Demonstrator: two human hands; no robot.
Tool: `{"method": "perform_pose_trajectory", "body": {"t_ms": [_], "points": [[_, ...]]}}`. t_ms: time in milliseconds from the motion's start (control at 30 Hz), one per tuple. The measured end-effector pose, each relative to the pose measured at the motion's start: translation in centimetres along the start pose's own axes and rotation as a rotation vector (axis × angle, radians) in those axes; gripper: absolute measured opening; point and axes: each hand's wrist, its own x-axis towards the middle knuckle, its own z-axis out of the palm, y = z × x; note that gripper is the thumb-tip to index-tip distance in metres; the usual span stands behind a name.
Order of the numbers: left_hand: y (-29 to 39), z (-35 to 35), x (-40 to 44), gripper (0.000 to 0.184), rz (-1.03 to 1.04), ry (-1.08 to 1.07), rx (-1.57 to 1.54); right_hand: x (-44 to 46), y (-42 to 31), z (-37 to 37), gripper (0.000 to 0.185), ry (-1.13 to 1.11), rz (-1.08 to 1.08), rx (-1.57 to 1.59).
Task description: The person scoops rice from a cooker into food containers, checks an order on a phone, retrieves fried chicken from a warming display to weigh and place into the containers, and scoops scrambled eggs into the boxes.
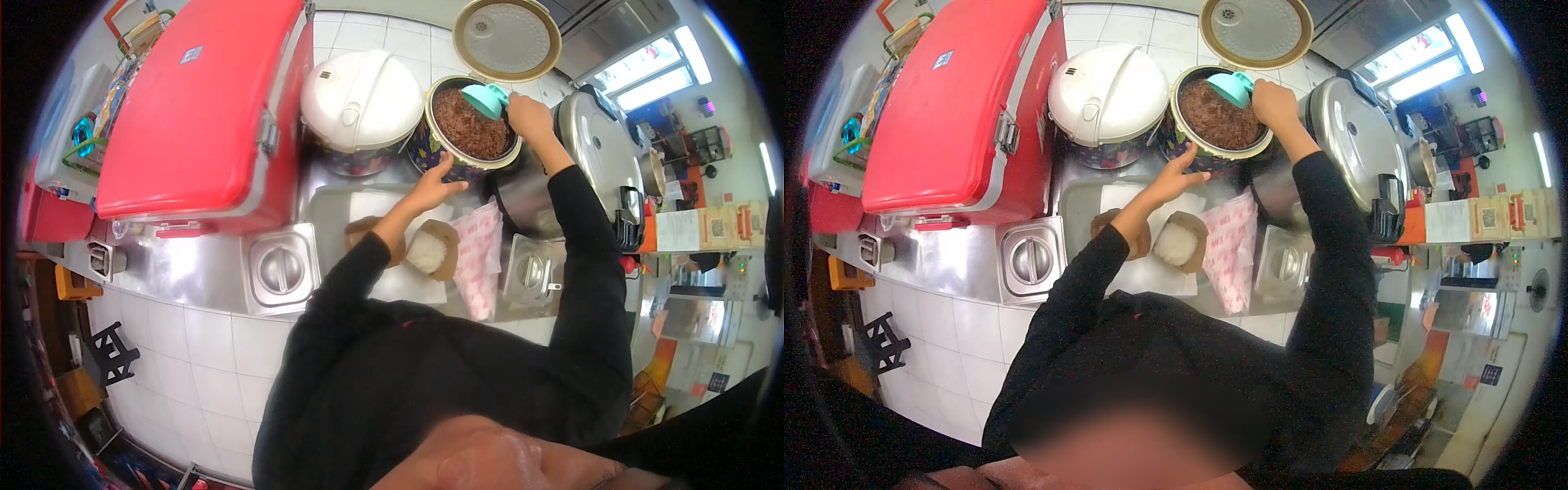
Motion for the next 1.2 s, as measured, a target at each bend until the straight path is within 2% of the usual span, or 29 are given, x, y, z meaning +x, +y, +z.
{"method": "perform_pose_trajectory", "body": {"t_ms": [100,133,267,367,400,500,533,633,767,900,1067,1200], "points": [[-0.3,-0.1,0.2,0.089,-0.006,-0.007,0.058,-0.6,-2.2,-0.1,0.016,-0.183,-0.046,-0.028],[-0.5,-0.3,0.3,0.089,0.004,-0.004,0.046,-1.1,-3.2,-0.9,0.023,-0.260,-0.049,-0.022],[-0.1,-0.4,0.0,0.089,-0.007,-0.020,0.066,0.2,-1.9,2.2,0.022,-0.231,0.020,0.003],[0.0,-0.7,0.2,0.089,-0.004,-0.017,0.087,1.2,0.7,2.2,0.019,-0.055,0.175,0.035],[-0.3,-0.6,0.2,0.088,0.002,-0.016,0.086,1.4,1.7,2.4,0.023,-0.074,0.176,0.033],[-1.1,-0.1,0.3,0.088,0.031,0.007,0.040,0.7,3.1,5.2,0.025,-0.291,0.124,0.041],[-0.8,0.0,0.3,0.088,0.018,-0.003,0.049,0.3,3.0,6.4,0.027,-0.226,0.076,0.072],[0.0,-0.2,0.3,0.088,-0.001,-0.009,0.078,0.0,2.1,7.0,0.030,-0.536,0.085,0.357],[0.0,0.0,0.3,0.088,0.016,-0.010,0.091,-0.5,0.8,6.1,0.035,-0.508,0.085,0.397],[-0.4,0.4,0.4,0.087,0.025,0.017,0.083,0.5,0.3,5.6,0.040,-0.461,-0.068,0.320],[-0.9,0.5,0.8,0.088,0.018,0.004,0.089,2.5,1.2,7.0,0.051,-0.694,-0.068,0.264],[-1.3,0.6,0.9,0.088,-0.002,0.007,0.032,2.5,1.6,7.4,0.053,-0.729,-0.134,0.247]]}}
